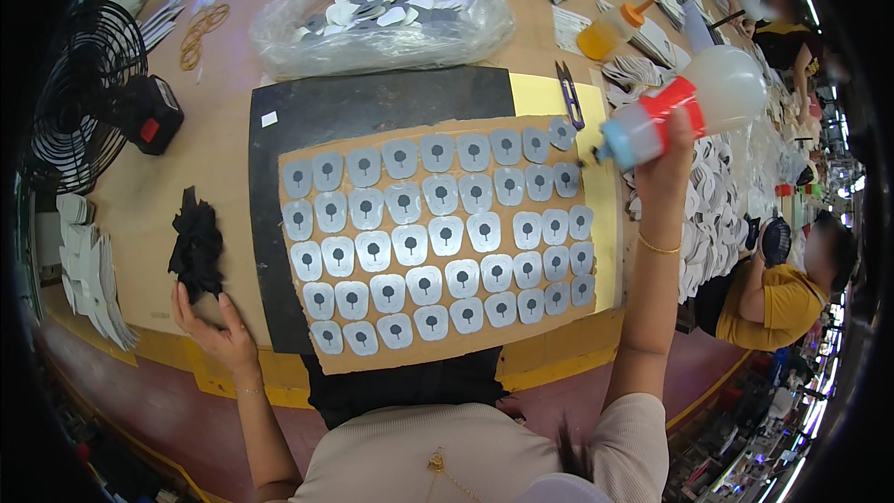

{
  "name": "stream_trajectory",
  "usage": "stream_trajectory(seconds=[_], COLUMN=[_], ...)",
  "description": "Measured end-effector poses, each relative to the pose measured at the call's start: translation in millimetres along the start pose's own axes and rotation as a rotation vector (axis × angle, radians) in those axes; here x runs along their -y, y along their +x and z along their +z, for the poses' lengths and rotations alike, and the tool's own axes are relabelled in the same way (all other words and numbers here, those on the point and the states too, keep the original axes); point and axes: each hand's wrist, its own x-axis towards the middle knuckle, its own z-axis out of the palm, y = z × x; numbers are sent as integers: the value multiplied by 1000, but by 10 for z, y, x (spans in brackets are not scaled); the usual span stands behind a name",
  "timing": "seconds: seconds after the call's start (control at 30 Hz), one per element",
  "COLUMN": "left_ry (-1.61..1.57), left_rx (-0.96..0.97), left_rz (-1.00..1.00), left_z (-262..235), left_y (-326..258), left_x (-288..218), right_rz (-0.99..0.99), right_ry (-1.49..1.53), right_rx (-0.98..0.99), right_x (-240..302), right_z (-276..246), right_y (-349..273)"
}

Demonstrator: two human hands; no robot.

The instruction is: The person applies a small dot of glue from a squeeze bottle onto the center of each white shoe insole arranged on a cardboard sheet. The person holds a black cloth in the left hand while dispensing glue with the right hand, working systematically across the insoles.

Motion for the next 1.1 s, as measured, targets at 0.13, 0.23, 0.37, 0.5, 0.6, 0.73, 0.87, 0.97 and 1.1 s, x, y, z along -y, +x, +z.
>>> stream_trajectory(seconds=[0.13, 0.23, 0.37, 0.5, 0.6, 0.73, 0.87, 0.97, 1.1], left_ry=[-5, 0, -21, -22, -3, -7, -16, -22, -26], left_rx=[-5, -7, -11, -16, -17, -13, -13, -16, -22], left_rz=[-19, -13, -8, -10, 7, -7, 0, 3, 2], left_z=[-9, -13, -1, -14, -15, 1, -2, -7, -1], left_y=[-4, -3, 6, -7, -10, -14, -5, -4, -6], left_x=[-15, -15, -20, -2, 21, 1, 8, 6, 12], right_rz=[-245, -264, -256, -249, -174, -10, -94, -225, -267], right_ry=[-646, -679, -700, -724, -639, -198, -305, -569, -619], right_rx=[45, 109, 137, 166, 155, 149, 135, 110, 124], right_x=[-37, -55, -84, -106, -67, -45, -109, -148, -136], right_z=[144, 268, 277, 296, 206, 69, 76, 163, 300], right_y=[-101, -120, -100, -82, -56, -10, -55, -169, -228])
